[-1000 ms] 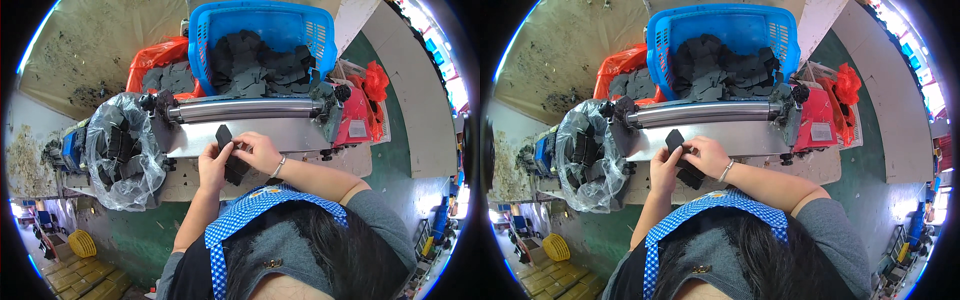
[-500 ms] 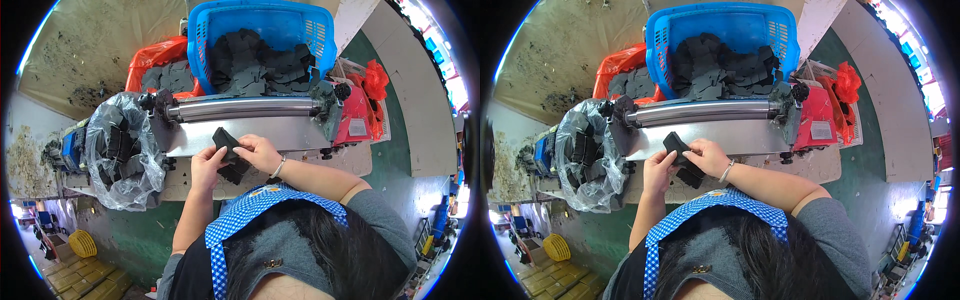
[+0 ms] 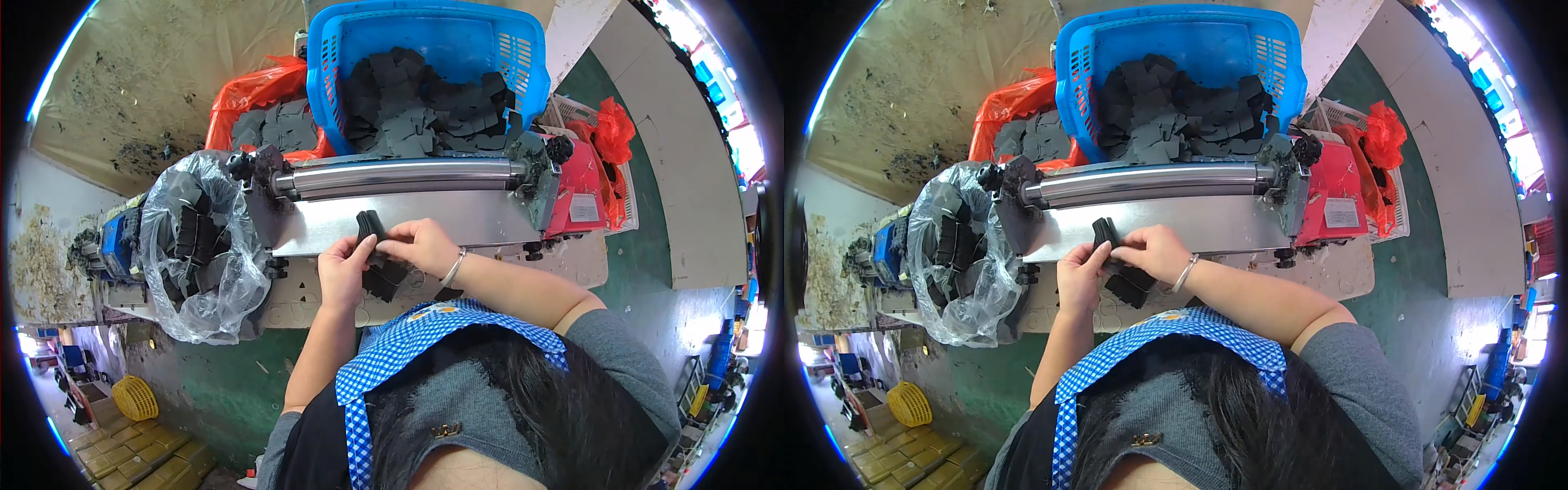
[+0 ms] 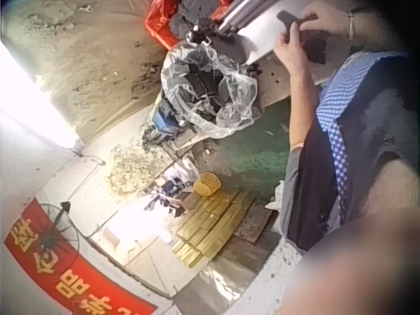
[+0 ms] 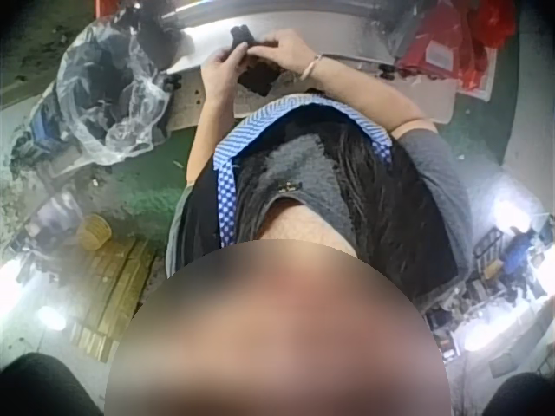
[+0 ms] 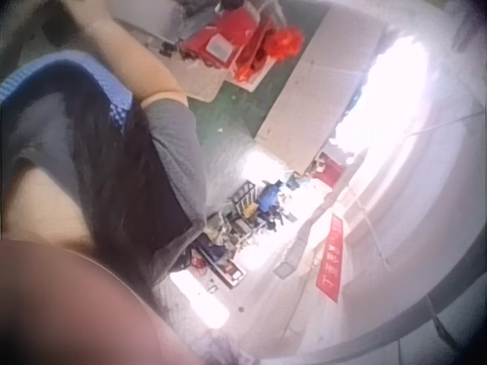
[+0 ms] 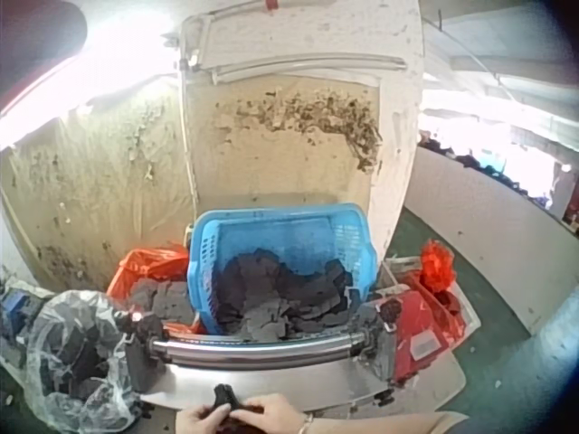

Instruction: The recorder feeds small black leather pieces through a splitting machine to thin them.

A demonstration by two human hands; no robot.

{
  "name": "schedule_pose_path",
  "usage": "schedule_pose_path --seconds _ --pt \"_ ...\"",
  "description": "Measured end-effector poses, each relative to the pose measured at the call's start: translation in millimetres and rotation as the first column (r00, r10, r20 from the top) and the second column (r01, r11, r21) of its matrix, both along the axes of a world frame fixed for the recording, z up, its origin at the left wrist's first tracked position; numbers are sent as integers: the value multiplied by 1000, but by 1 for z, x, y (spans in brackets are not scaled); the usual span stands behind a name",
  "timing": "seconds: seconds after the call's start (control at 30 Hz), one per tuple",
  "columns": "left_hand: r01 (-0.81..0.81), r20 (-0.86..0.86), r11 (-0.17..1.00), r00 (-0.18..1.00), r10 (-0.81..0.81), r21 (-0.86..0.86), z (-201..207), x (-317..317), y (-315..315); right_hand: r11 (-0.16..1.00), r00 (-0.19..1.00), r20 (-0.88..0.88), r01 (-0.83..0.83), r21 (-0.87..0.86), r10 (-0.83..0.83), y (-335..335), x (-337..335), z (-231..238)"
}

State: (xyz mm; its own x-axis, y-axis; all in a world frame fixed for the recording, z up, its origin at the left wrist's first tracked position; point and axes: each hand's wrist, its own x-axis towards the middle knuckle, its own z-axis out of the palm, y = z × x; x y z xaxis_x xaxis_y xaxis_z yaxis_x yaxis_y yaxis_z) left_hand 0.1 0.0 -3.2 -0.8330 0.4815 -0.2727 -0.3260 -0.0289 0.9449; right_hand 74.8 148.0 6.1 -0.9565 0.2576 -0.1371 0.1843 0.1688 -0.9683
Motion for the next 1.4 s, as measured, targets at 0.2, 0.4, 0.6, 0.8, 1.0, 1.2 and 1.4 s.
schedule_pose_path --seconds 0.2,0.4,0.6,0.8,1.0,1.2,1.4 --pt "-206 -303 960 942 142 -191 9 -1 -1 573 762 525 639 -513 -380 49 -16 -10" --pt "-150 -337 970 938 78 -191 5 5 6 864 920 367 294 -408 -140 18 -6 -1" --pt "-202 -257 966 954 157 -159 14 -3 2 570 794 434 607 -554 -425 44 -18 -16" --pt "-51 -161 993 986 33 -104 -2 0 4 982 996 77 -23 -188 39 0 -4 3" --pt "-156 -190 979 973 130 -130 8 -2 2 662 828 472 538 -521 -301 41 -13 -15" --pt "-6 -42 997 999 2 -76 -4 3 9 970 977 195 -37 -242 86 11 -3 1" --pt "103 247 991 961 -122 88 1 -4 6 974 978 201 -9 -225 55 12 -3 1"
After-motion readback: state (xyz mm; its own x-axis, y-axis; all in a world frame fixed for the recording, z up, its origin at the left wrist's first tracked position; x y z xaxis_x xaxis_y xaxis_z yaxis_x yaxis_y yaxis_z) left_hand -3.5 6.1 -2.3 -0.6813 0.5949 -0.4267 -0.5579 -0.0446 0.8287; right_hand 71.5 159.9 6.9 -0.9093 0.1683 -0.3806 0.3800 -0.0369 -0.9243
